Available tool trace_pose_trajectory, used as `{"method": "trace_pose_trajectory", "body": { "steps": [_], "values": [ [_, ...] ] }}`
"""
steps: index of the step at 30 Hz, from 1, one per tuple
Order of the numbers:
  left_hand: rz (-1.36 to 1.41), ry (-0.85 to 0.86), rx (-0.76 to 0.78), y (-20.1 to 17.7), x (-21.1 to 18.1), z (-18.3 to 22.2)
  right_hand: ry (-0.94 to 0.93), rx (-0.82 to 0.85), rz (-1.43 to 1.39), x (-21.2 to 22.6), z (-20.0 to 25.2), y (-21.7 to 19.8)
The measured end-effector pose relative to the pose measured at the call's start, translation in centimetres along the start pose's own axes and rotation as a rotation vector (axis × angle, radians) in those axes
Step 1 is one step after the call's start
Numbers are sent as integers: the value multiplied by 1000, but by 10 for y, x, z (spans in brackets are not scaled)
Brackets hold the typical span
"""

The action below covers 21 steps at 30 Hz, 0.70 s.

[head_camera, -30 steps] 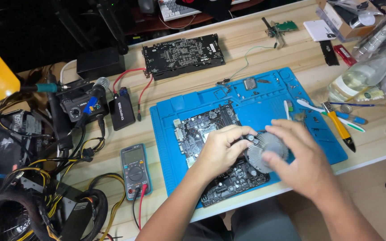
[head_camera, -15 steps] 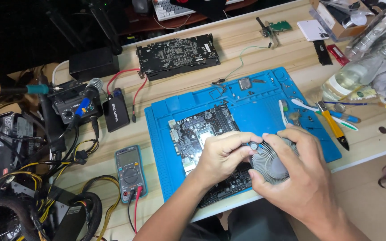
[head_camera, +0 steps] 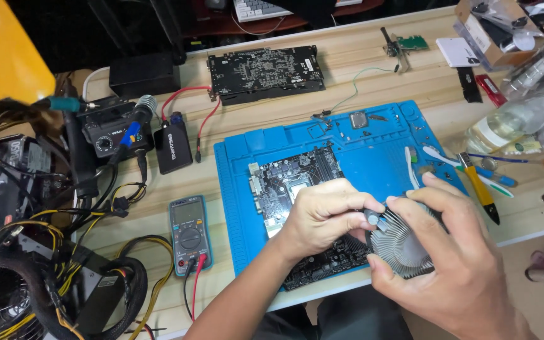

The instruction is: Assembling a CPU cooling fan by snapping the fan unit onto the metal heatsink and then positioning it on the motherboard.

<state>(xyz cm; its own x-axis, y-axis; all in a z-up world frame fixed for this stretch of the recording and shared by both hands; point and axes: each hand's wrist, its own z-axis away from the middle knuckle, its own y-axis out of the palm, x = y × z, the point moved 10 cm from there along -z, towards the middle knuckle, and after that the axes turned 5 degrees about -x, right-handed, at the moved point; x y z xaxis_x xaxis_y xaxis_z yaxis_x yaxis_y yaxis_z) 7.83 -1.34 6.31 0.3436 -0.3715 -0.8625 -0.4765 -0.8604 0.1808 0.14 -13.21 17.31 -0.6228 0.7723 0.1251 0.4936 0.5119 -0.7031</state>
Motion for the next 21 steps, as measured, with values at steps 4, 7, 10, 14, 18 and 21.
{"method": "trace_pose_trajectory", "body": {
  "steps": [4,7,10,14,18,21],
  "values": [
    [-3,22,-28,1,-6,1,-14,-4,-23,0,0,-2],
    [-36,80,-40,1,-15,2,-16,8,-9,-1,2,-3],
    [-20,75,-47,1,-16,2,1,26,8,-2,2,-2],
    [-39,95,-34,1,-17,1,-10,15,34,-3,2,-1],
    [-19,84,-43,1,-15,2,26,27,11,-7,3,3],
    [-16,75,-19,2,-14,1,16,20,15,-12,8,4]
  ]
}}
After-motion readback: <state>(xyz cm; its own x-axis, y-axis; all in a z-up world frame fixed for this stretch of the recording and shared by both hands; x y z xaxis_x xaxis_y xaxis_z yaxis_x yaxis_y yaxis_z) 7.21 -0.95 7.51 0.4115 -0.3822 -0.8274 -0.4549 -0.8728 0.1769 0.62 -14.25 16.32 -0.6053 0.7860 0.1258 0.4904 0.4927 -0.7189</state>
